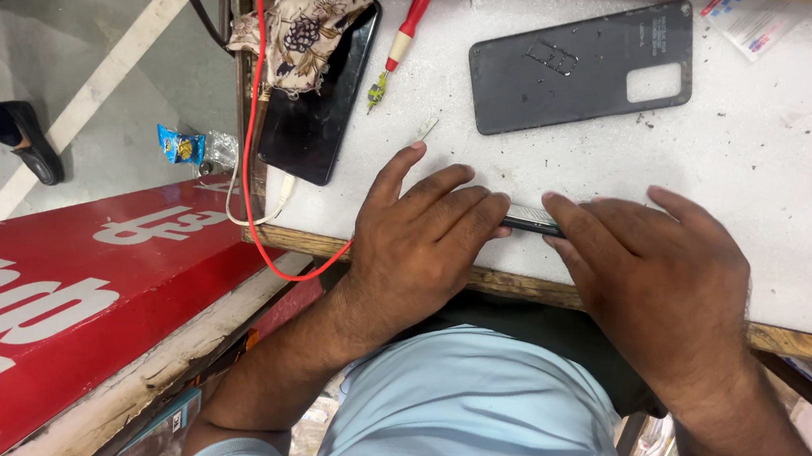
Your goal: The person disassembles a smartphone, removes the battery, cleans the interior with a yellow tool, and reassembles the device by placing the battery back and closing the back cover.
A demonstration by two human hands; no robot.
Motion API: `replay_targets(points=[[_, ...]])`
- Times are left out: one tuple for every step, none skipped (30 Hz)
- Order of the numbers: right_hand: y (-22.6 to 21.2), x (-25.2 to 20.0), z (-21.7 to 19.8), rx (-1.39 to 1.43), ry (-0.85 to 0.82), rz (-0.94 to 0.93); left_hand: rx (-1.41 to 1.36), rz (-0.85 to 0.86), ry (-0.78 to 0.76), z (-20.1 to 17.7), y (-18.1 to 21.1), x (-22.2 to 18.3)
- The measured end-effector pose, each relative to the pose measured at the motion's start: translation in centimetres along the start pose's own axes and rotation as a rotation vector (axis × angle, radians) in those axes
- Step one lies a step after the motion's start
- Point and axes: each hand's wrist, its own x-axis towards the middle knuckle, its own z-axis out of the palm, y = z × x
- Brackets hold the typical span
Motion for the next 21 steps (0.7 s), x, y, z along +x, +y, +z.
replay_targets(points=[[0.0, 0.1, 0.0, 0.014, -0.021, 0.015, 0.003, 0.006, 0.000, -0.2, 0.1, 0.2], [0.1, 0.2, -0.1, 0.028, -0.041, 0.031, -0.015, 0.006, -0.024, -0.7, 0.2, 0.4], [0.2, 0.1, -0.4, -0.026, -0.005, -0.017, -0.032, 0.005, -0.049, -1.4, 0.5, 0.4], [0.3, 0.0, -0.6, -0.081, 0.032, -0.064, -0.050, 0.006, -0.074, -2.1, 0.6, 0.6], [0.5, -0.2, -0.8, -0.135, 0.068, -0.112, -0.153, -0.037, -0.115, -2.9, 0.5, 0.7], [0.7, -0.5, -0.9, -0.133, 0.132, -0.148, -0.259, -0.084, -0.157, -4.0, 0.4, 0.5], [1.0, -0.9, -0.9, -0.130, 0.196, -0.184, -0.366, -0.131, -0.200, -4.7, 0.2, 0.3], [1.3, -1.2, -0.8, -0.127, 0.262, -0.223, -0.420, -0.200, -0.231, -5.1, -0.3, 0.4], [1.6, -1.5, -0.6, -0.108, 0.301, -0.242, -0.475, -0.268, -0.263, -5.2, -1.1, 0.6], [1.9, -1.7, -0.2, -0.087, 0.342, -0.262, -0.526, -0.335, -0.294, -5.1, -1.8, 0.8], [2.2, -2.0, 0.2, -0.067, 0.384, -0.282, -0.785, -0.400, -0.387, -4.4, -2.2, 1.2], [2.4, -2.0, 0.6, -0.063, 0.412, -0.304, -1.041, -0.456, -0.478, -3.4, -2.7, 1.9], [2.6, -2.1, 1.1, -0.059, 0.440, -0.326, -1.298, -0.509, -0.570, -2.6, -3.0, 2.3], [2.8, -2.1, 1.4, -0.056, 0.467, -0.344, -1.387, -0.541, -0.597, -1.9, -3.1, 2.5], [2.9, -2.1, 1.8, -0.063, 0.455, -0.332, -1.477, -0.574, -0.625, -1.3, -3.2, 2.7], [3.0, -2.3, 2.0, -0.071, 0.440, -0.314, -1.569, -0.608, -0.659, -0.9, -3.1, 2.8], [3.1, -2.3, 2.2, -0.079, 0.425, -0.296, -1.405, -0.586, -0.615, -0.7, -2.9, 2.7], [3.2, -2.5, 2.1, -0.090, 0.433, -0.309, -1.245, -0.563, -0.573, -0.7, -2.5, 2.4], [3.5, -2.5, 2.0, -0.103, 0.440, -0.322, -1.085, -0.539, -0.529, -0.8, -2.2, 2.2], [3.8, -2.3, 1.7, -0.113, 0.443, -0.334, -0.879, -0.371, -0.449, -0.8, -2.0, 2.1], [4.4, -2.1, 1.3, 0.010, 0.463, -0.291, -0.674, -0.205, -0.366, -0.9, -1.9, 2.0]])
